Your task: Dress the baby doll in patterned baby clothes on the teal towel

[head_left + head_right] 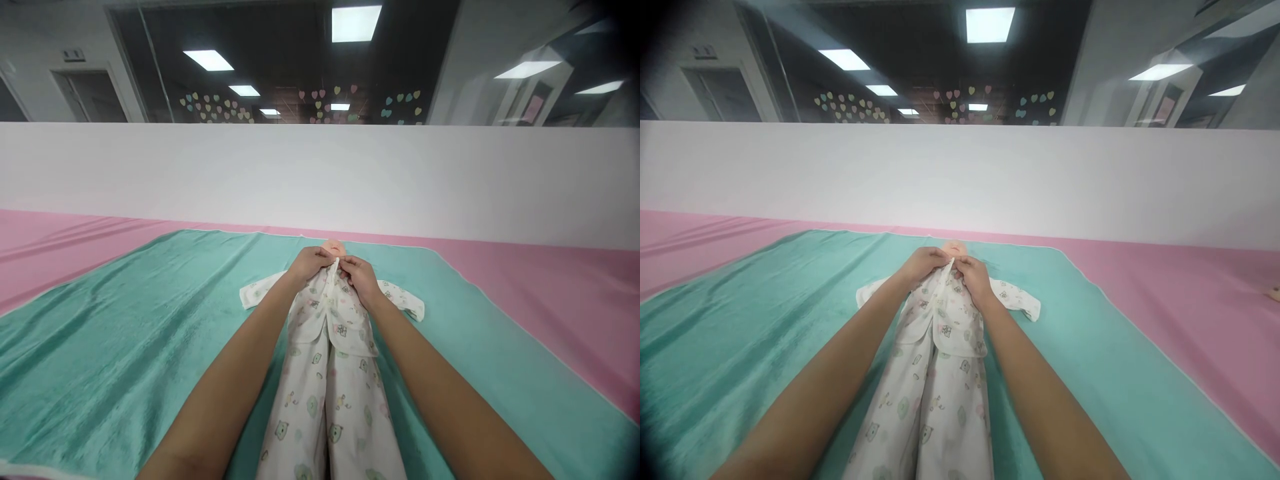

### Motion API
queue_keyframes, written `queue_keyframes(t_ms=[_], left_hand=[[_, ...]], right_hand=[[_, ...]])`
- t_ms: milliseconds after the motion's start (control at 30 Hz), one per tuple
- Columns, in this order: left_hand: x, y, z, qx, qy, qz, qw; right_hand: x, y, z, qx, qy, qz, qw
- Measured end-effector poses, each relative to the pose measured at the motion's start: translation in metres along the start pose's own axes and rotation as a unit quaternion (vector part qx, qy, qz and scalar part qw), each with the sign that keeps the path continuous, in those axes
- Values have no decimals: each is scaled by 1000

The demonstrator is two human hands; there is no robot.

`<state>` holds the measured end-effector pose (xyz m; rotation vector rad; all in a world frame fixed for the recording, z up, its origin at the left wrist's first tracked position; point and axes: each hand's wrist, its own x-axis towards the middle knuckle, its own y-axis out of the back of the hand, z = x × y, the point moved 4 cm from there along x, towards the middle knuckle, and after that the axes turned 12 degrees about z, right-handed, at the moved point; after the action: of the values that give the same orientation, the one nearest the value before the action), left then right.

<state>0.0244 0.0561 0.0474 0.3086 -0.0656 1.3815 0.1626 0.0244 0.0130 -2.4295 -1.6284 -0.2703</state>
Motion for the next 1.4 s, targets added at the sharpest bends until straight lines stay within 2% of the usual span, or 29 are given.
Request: queue_keyframes(t_ms=[167, 400, 600, 700, 867, 967, 1100, 1200, 1300, 1400], left_hand=[[1, 2, 1, 50, -12, 31, 998], [-4, 6, 7, 68, -4, -12, 998], [-2, 1, 5, 97, -39, 37, 994], [-1, -2, 2, 62, -36, 52, 996], [-1, -3, -2, 8, -24, 38, 999], [1, -2, -4, 38, -24, 40, 998], [5, -2, -5, 148, -87, 65, 983], [6, -2, -5, 198, -114, 57, 972], [4, -1, -4, 175, -113, 33, 978], [4, 0, -5, 167, -113, 25, 979]], right_hand=[[-2, 0, -1, -14, 19, -12, 1000], [-3, -1, -5, -34, 39, -15, 999], [-2, 0, -5, -54, 52, -13, 997], [-2, 0, -5, -49, 51, -16, 997], [0, 1, -3, -67, 37, -3, 997], [0, 0, -2, -57, 24, -14, 998], [0, 1, 0, -63, 22, -1, 998], [0, 3, -4, -115, 74, 37, 990], [-1, 2, -9, -177, 154, 52, 971], [-1, 0, -10, -201, 197, 50, 958]])
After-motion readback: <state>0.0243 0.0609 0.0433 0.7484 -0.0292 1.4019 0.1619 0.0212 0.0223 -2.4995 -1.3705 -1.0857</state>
